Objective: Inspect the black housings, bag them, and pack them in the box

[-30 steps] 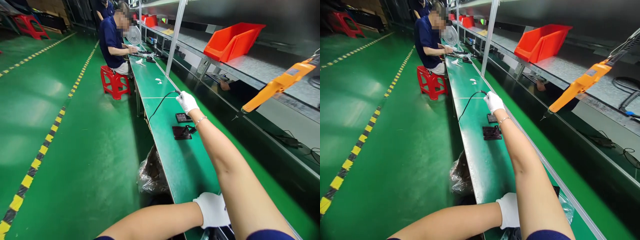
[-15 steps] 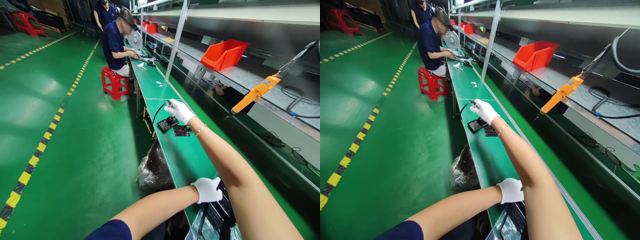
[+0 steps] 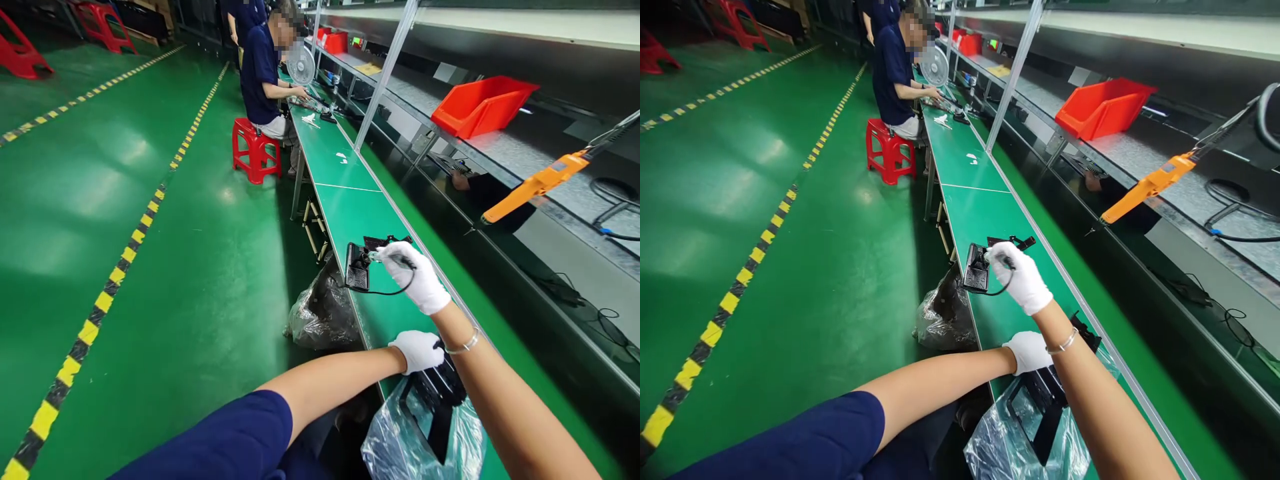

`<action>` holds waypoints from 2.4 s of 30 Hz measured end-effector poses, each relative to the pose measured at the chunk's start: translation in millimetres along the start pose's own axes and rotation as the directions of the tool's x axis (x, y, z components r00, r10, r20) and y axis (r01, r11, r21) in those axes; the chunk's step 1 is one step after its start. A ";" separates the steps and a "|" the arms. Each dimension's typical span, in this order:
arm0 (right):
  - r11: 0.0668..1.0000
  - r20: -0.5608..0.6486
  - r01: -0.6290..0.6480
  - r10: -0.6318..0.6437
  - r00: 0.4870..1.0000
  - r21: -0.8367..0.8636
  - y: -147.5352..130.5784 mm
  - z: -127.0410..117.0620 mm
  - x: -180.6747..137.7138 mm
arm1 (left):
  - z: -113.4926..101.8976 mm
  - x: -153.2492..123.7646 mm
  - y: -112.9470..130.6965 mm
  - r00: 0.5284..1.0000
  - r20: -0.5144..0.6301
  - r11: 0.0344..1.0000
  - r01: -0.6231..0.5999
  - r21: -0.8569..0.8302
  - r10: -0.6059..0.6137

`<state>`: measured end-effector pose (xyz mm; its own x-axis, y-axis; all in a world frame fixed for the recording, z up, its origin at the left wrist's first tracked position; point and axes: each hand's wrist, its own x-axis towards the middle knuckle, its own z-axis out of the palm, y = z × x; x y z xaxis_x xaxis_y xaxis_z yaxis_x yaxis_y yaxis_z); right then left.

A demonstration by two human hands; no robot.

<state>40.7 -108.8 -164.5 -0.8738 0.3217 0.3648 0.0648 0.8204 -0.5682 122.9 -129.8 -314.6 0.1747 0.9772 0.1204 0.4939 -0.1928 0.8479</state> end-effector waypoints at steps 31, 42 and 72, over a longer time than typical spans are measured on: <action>0.986 -0.106 0.046 -0.064 0.992 -0.163 -3.6 -22.0 -10.4 | 3.4 -34.6 3.1 0.988 -0.140 0.988 0.043 -0.149 -0.065; 0.930 -0.010 0.174 -0.187 0.982 -0.323 -10.1 -36.7 -16.0 | -5.3 -43.5 8.3 0.988 -0.124 0.988 0.080 -0.131 -0.097; 0.980 -0.799 -0.014 0.170 0.576 0.199 -28.9 -160.0 -109.9 | -28.9 -63.9 -17.4 0.981 -0.013 0.972 0.188 -0.143 -0.191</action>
<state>212.0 -92.3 -70.2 -0.1073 0.7029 0.7032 -0.0203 0.7056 -0.7084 78.5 -186.3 -322.1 0.0658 0.9971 -0.0374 0.3910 0.0087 0.9203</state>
